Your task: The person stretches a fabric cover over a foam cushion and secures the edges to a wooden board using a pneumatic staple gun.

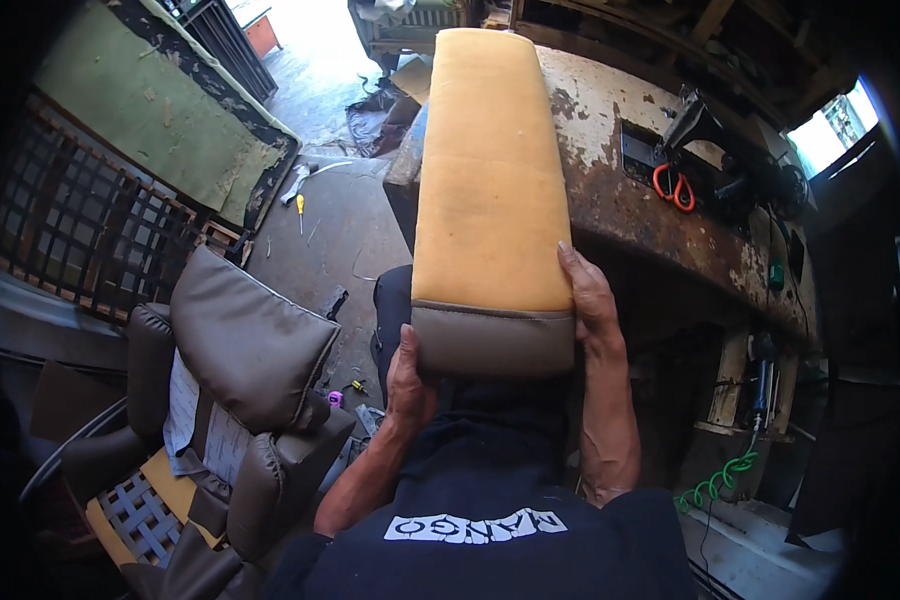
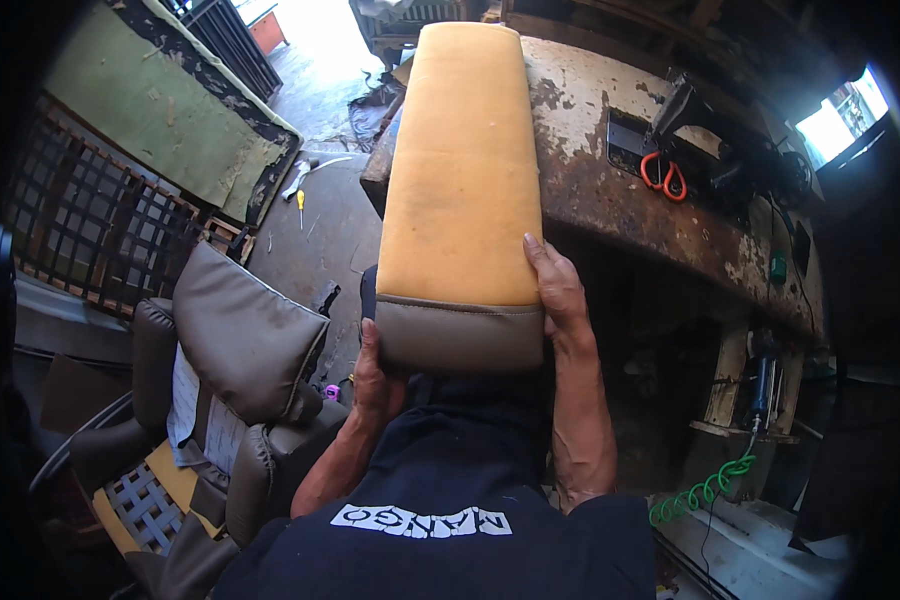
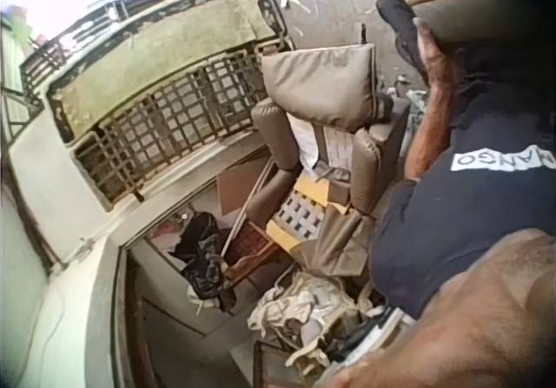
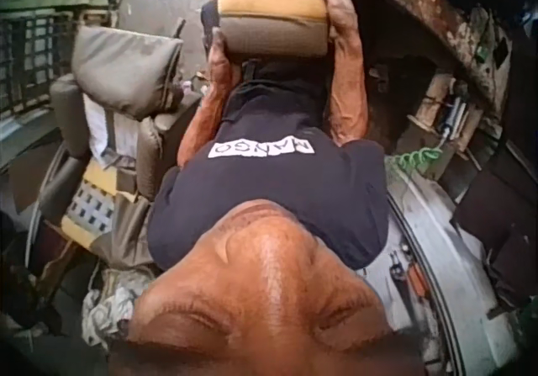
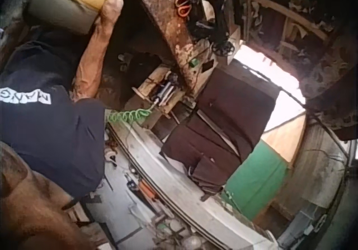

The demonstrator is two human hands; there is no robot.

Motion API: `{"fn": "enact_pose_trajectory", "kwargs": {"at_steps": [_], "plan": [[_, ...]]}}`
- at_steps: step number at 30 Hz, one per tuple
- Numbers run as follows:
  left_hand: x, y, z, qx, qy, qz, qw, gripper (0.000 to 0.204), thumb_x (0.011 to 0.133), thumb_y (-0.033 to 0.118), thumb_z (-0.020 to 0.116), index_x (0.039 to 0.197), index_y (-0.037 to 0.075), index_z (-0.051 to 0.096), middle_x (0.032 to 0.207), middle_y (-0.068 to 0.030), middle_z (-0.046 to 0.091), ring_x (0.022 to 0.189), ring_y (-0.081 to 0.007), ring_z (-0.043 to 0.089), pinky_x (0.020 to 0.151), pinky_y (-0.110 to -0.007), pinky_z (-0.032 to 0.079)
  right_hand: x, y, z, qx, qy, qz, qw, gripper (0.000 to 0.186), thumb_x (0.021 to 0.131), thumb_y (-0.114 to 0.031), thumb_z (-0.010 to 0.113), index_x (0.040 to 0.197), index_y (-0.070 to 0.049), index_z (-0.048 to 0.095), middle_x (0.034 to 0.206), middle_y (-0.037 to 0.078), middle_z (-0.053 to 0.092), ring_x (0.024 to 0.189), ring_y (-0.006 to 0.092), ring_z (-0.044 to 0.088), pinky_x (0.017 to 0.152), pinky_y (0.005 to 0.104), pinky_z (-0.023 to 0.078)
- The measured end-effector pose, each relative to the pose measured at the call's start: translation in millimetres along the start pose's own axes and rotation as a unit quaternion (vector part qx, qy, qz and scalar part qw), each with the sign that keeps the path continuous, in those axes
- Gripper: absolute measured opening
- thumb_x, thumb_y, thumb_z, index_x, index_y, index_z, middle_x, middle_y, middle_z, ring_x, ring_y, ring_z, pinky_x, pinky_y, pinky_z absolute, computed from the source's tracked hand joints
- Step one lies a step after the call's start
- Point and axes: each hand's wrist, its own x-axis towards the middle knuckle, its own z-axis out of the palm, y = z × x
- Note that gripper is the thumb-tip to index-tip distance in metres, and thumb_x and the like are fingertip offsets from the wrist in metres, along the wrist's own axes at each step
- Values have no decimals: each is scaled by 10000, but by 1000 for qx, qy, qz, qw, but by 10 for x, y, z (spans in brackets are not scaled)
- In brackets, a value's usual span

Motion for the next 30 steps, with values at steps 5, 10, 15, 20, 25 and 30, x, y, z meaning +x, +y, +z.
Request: {"fn": "enact_pose_trajectory", "kwargs": {"at_steps": [5,10,15,20,25,30], "plan": [[70,-233,29,149,-6,-15,989,679,1121,534,392,1434,-55,517,1372,-132,612,1245,-212,575,1099,-355,432,-511,112,-173,-300,41,-114,946,1006,912,-469,803,1612,29,279,1537,221,508,1400,301,519,1157,390,422],[119,-348,123,153,9,-52,987,726,1116,562,377,1458,-68,492,1396,-149,597,1265,-221,565,1097,-359,436,-691,249,-301,-343,113,-115,926,1058,838,-444,871,1641,-81,285,1532,233,531,1410,326,529,1160,389,425],[158,-405,51,166,9,-55,985,710,1108,552,410,1496,-41,451,1438,-154,565,1296,-241,556,1105,-392,446,-660,244,-271,-324,135,-128,927,911,869,-364,857,1598,-99,380,1401,206,651,1322,326,616,1111,404,479],[174,-294,222,302,26,6,953,650,1087,494,535,1447,-45,499,1366,-161,610,1233,-235,584,1083,-371,447,-640,233,-255,-340,167,-125,917,852,865,-371,854,1545,-76,437,1368,224,664,1283,360,643,1074,421,512],[318,-106,561,416,67,23,906,688,962,483,743,1345,-42,517,1215,-192,663,1084,-247,668,922,-346,548,-598,202,-310,-361,187,-64,912,939,804,-509,865,1517,-49,462,1292,245,699,1200,387,688,1007,431,552],[362,-195,470,525,93,110,839,815,940,451,783,1464,-59,423,1311,-239,615,1214,-314,613,1047,-393,486,-584,274,-342,-357,159,-90,916,935,809,-530,858,1503,-33,477,1275,267,695,1177,419,690,996,441,554]]}}
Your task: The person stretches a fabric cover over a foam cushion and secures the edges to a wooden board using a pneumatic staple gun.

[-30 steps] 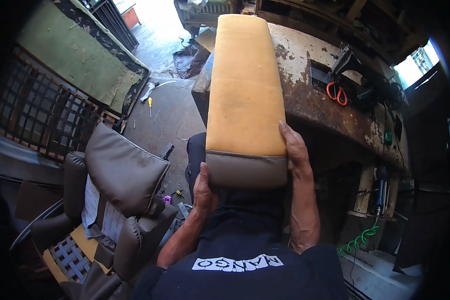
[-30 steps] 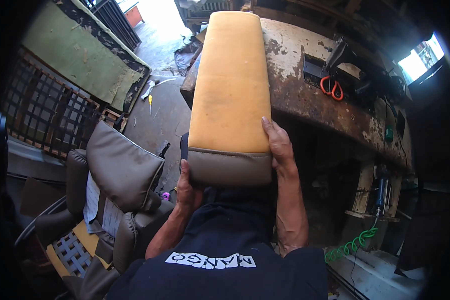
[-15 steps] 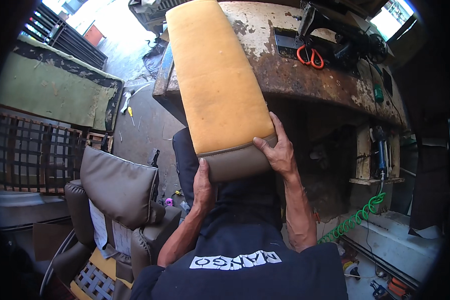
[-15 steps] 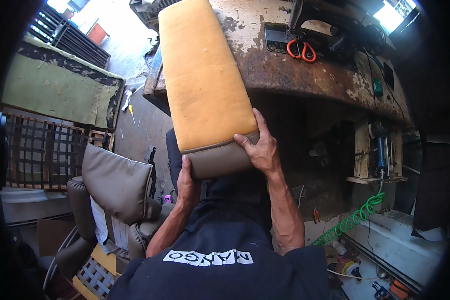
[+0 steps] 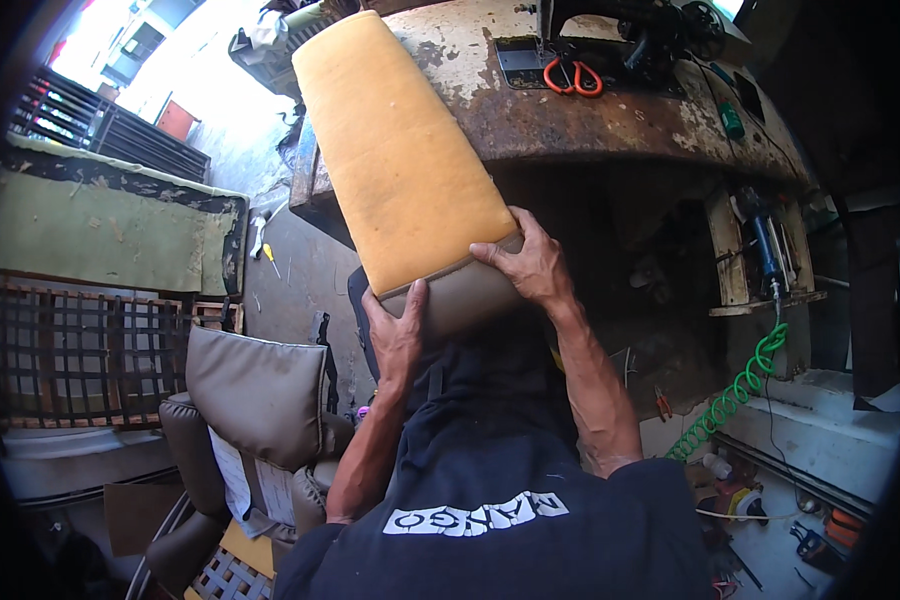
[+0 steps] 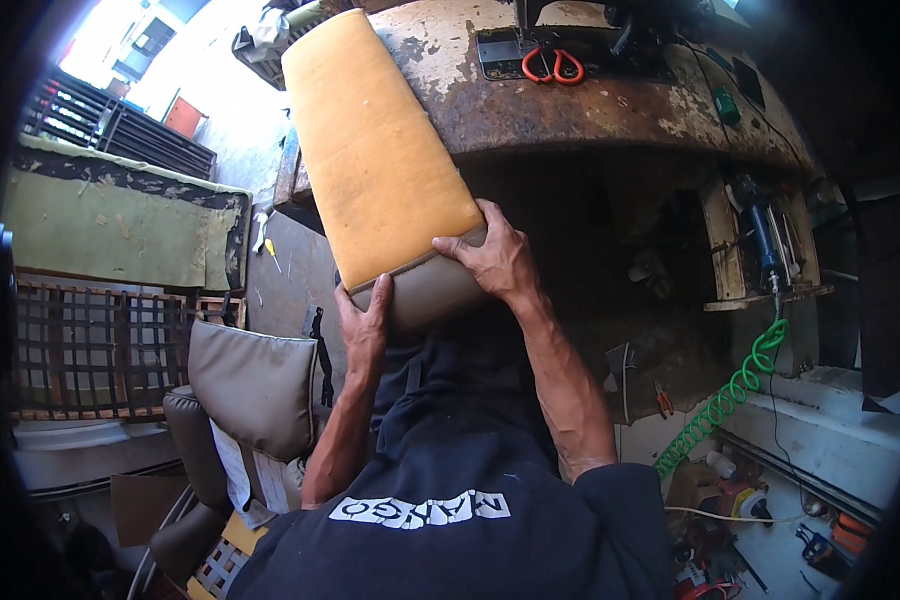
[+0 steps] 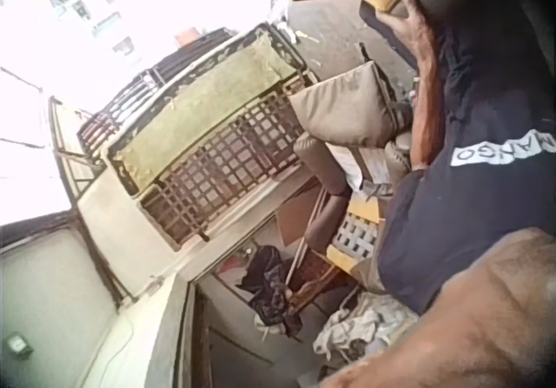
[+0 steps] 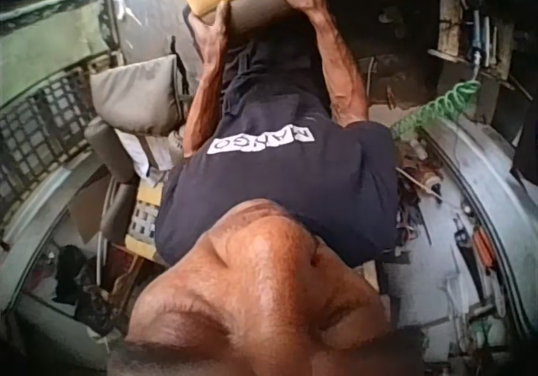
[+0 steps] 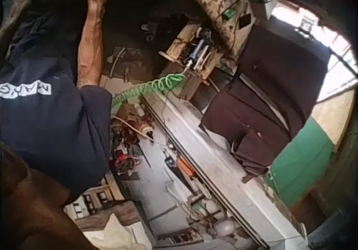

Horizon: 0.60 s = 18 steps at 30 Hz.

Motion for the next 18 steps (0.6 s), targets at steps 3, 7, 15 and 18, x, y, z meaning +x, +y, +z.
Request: {"fn": "enact_pose_trajectory", "kwargs": {"at_steps": [3,7,15,18], "plan": [[-105,-62,44,140,80,235,959,896,902,463,807,1541,7,376,1505,-288,453,1408,-393,445,1160,-484,373,-86,86,-11,-27,52,-37,998,938,831,-570,822,1512,-32,466,1361,278,643,1247,436,644,1040,423,529],[-192,-125,-106,347,-36,439,828,1023,810,531,833,1607,97,362,1695,-221,238,1587,-425,154,1268,-596,134,-436,243,-131,-76,43,-223,971,968,827,-649,765,1594,-174,411,1627,232,382,1507,399,371,1193,589,328],[38,-293,-124,375,-82,540,749,706,916,444,718,1503,88,552,1573,-148,512,1513,-339,410,1264,-600,181,-318,564,-72,-315,-14,-467,826,722,815,-442,780,1499,-354,566,1654,23,419,1558,305,327,1252,650,197],[30,-352,-40,355,-11,586,728,498,921,362,736,1357,123,701,1427,-82,662,1422,-305,536,1228,-590,292,-221,594,-82,-293,18,-500,815,624,830,-421,768,1436,-361,632,1626,13,463,1537,298,369,1238,641,245]]}}
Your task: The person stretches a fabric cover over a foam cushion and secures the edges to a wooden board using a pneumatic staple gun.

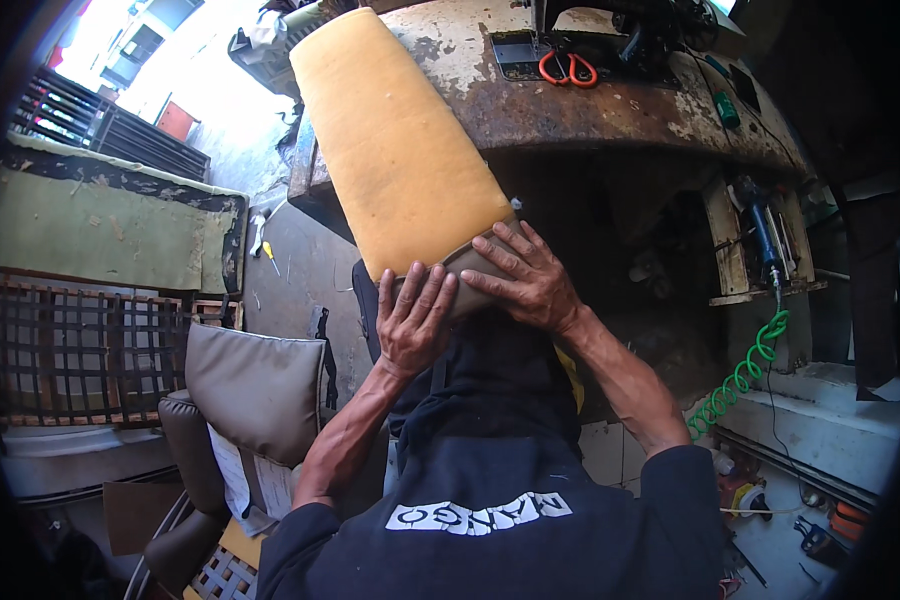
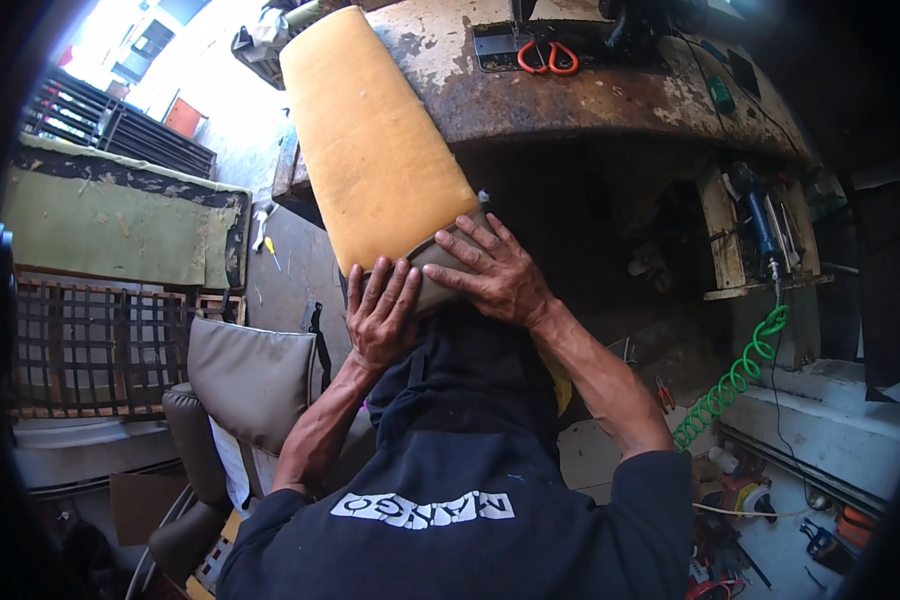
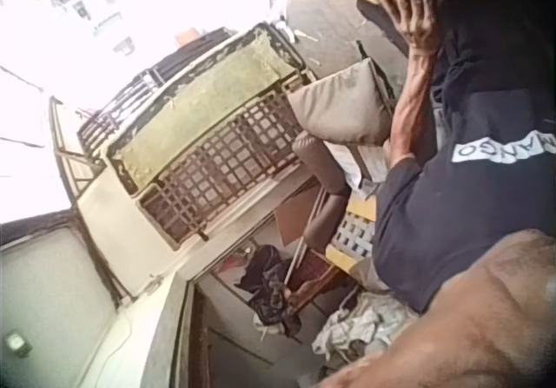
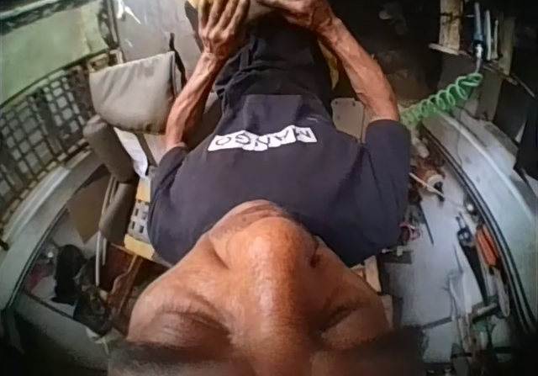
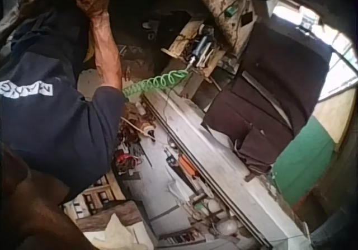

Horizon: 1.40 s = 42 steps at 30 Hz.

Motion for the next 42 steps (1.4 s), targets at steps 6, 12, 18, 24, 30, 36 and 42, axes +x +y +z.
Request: {"fn": "enact_pose_trajectory", "kwargs": {"at_steps": [6,12,18,24,30,36,42], "plan": [[104,33,-103,-79,-39,-27,996,560,906,355,756,1393,95,666,1457,-107,637,1446,-304,513,1245,-586,258,142,-136,-371,20,-46,36,998,518,850,-394,779,1360,-357,696,1576,29,526,1504,326,421,1196,607,340],[55,31,-56,-64,13,-21,998,455,884,292,781,1290,91,733,1368,-102,698,1381,-277,585,1236,-562,304,86,-123,-39,42,30,21,998,453,852,-400,790,1297,-332,742,1556,69,547,1479,372,449,1161,611,388],[-7,-8,-109,-82,35,-28,996,460,856,243,814,1284,96,735,1342,-101,710,1364,-296,599,1226,-576,330,133,-194,-107,14,11,-10,1000,467,877,-398,765,1337,-326,716,1552,58,552,1471,330,473,1210,657,298],[-7,-120,-208,-119,-43,3,992,546,883,249,774,1362,14,656,1461,-166,615,1424,-326,536,1245,-547,322,156,-212,-76,-27,-51,-78,995,412,924,-252,704,1336,-277,720,1486,43,619,1422,233,541,1261,575,278],[-40,-172,-138,-80,22,17,996,448,903,211,734,1303,12,693,1325,-167,698,1291,-328,651,1168,-563,439,263,-191,-49,-28,-29,-102,994,388,915,-170,693,1290,-249,749,1432,54,661,1405,269,563,1232,549,349],[-116,-383,-358,-164,-70,-20,984,658,890,364,762,1438,39,599,1538,-138,550,1474,-314,473,1257,-543,309,226,-137,-135,10,-66,-92,994,441,924,-301,748,1362,-286,703,1474,54,629,1437,289,526,1252,581,269],[-387,-421,-176,-134,8,-21,991,603,838,172,720,1427,80,632,1503,-119,590,1480,-306,470,1260,-563,303,297,-313,10,-106,-84,-103,985,496,901,-473,747,1383,-383,670,1523,-26,587,1497,316,442,1236,668,225]]}}
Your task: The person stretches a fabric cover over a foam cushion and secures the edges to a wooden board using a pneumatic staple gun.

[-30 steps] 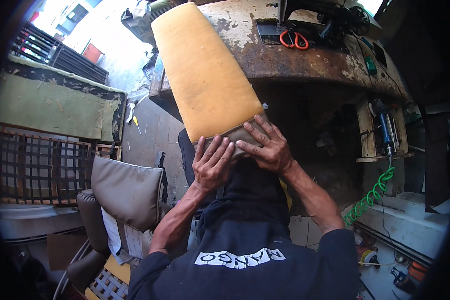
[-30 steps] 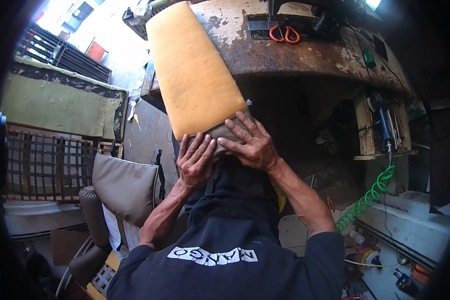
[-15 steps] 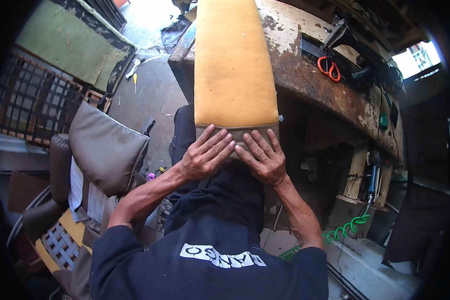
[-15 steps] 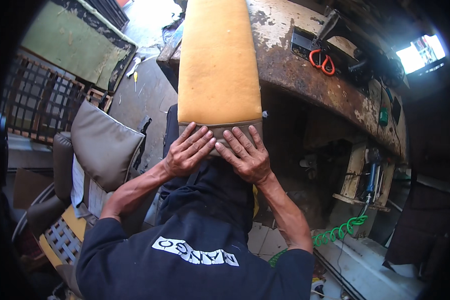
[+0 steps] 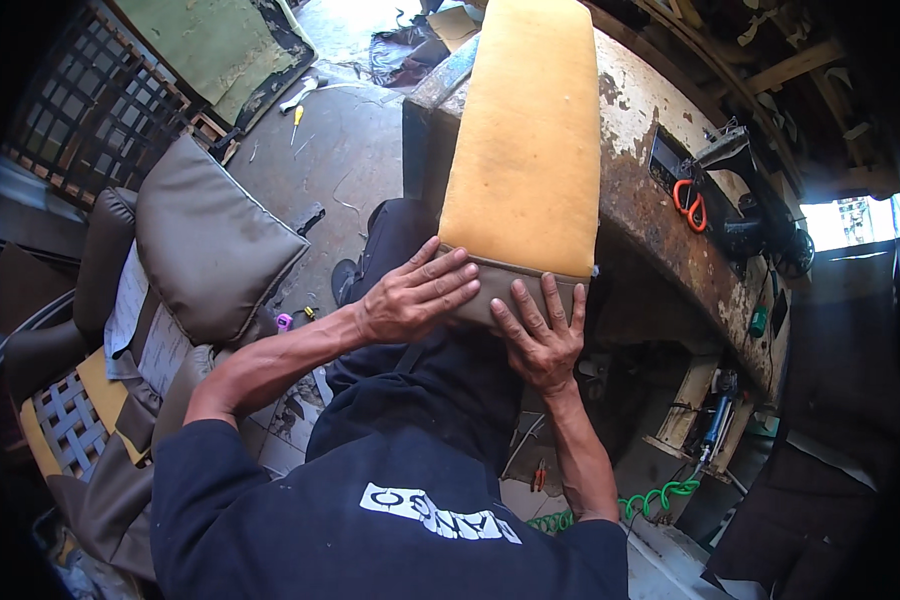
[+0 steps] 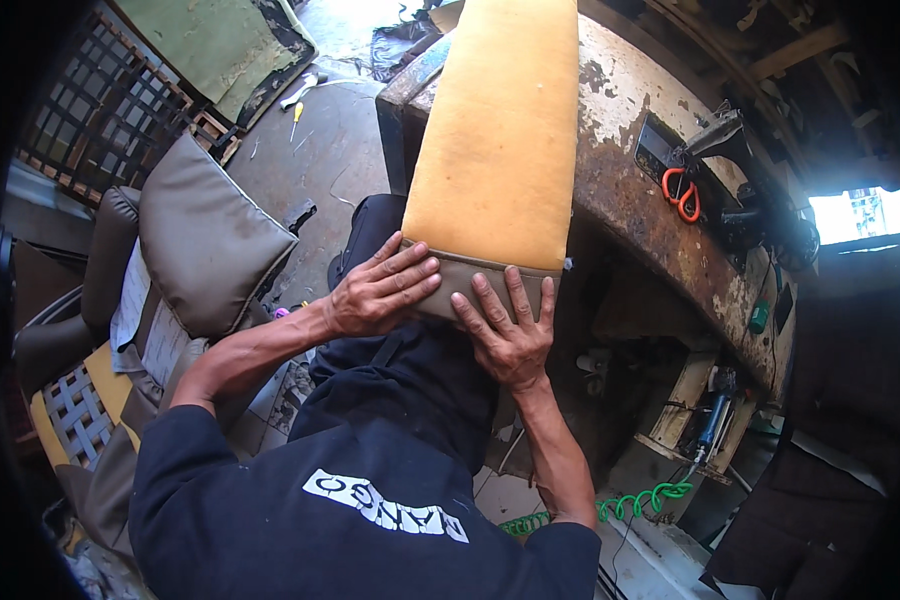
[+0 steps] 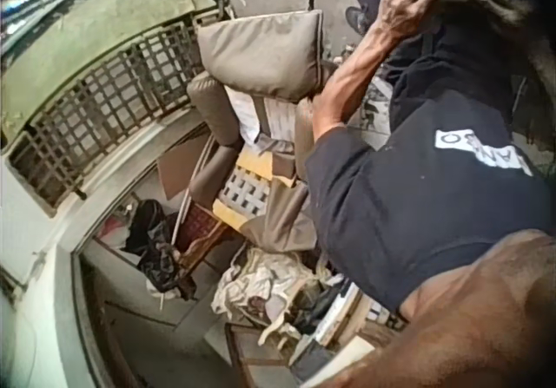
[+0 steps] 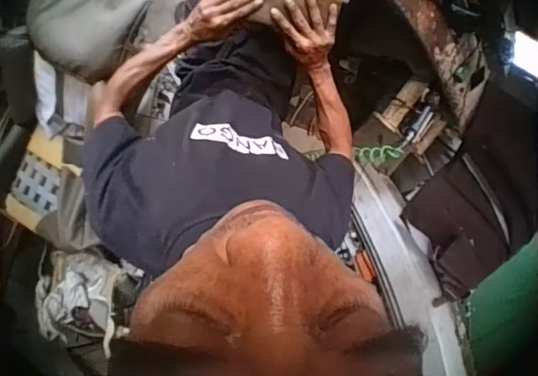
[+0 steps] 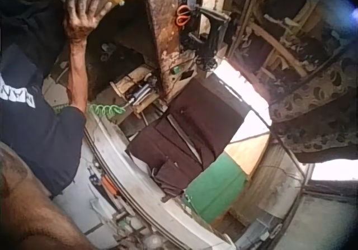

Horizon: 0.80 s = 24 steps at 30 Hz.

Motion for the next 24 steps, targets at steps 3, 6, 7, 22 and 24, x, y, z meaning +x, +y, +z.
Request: {"fn": "enact_pose_trajectory", "kwargs": {"at_steps": [3,6,7,22,24], "plan": [[-55,38,85,6,10,3,1000,567,853,159,713,1413,90,648,1493,-109,601,1467,-302,489,1259,-543,314,-13,28,22,-12,22,-7,1000,572,878,-522,749,1414,-350,649,1540,-5,571,1502,304,437,1236,641,251],[-126,68,107,24,9,0,1000,524,878,172,731,1395,107,666,1485,-102,610,1453,-301,505,1249,-520,340,-180,247,58,32,32,32,998,625,848,-522,765,1413,-278,658,1557,19,554,1499,302,442,1234,609,277],[-159,77,88,18,23,-23,999,523,881,213,754,1386,101,671,1477,-114,614,1442,-320,514,1235,-516,360,-194,349,28,23,35,41,998,818,794,-585,781,1487,-197,586,1603,73,496,1503,327,431,1222,587,310],[765,-222,-180,-654,124,-483,569,646,1097,477,489,1544,24,373,1426,-194,568,1263,-311,619,1011,-448,555,-70,349,-136,785,166,317,505,1014,1012,-768,211,1590,55,337,1380,232,655,1292,287,628,1148,394,421],[843,-214,-458,-708,107,-451,533,653,1093,475,499,1527,-1,398,1410,-205,582,1251,-303,630,996,-436,567,133,296,-325,790,192,319,486,986,1026,-754,218,1603,40,317,1267,217,720,1188,268,687,1096,375,460]]}}
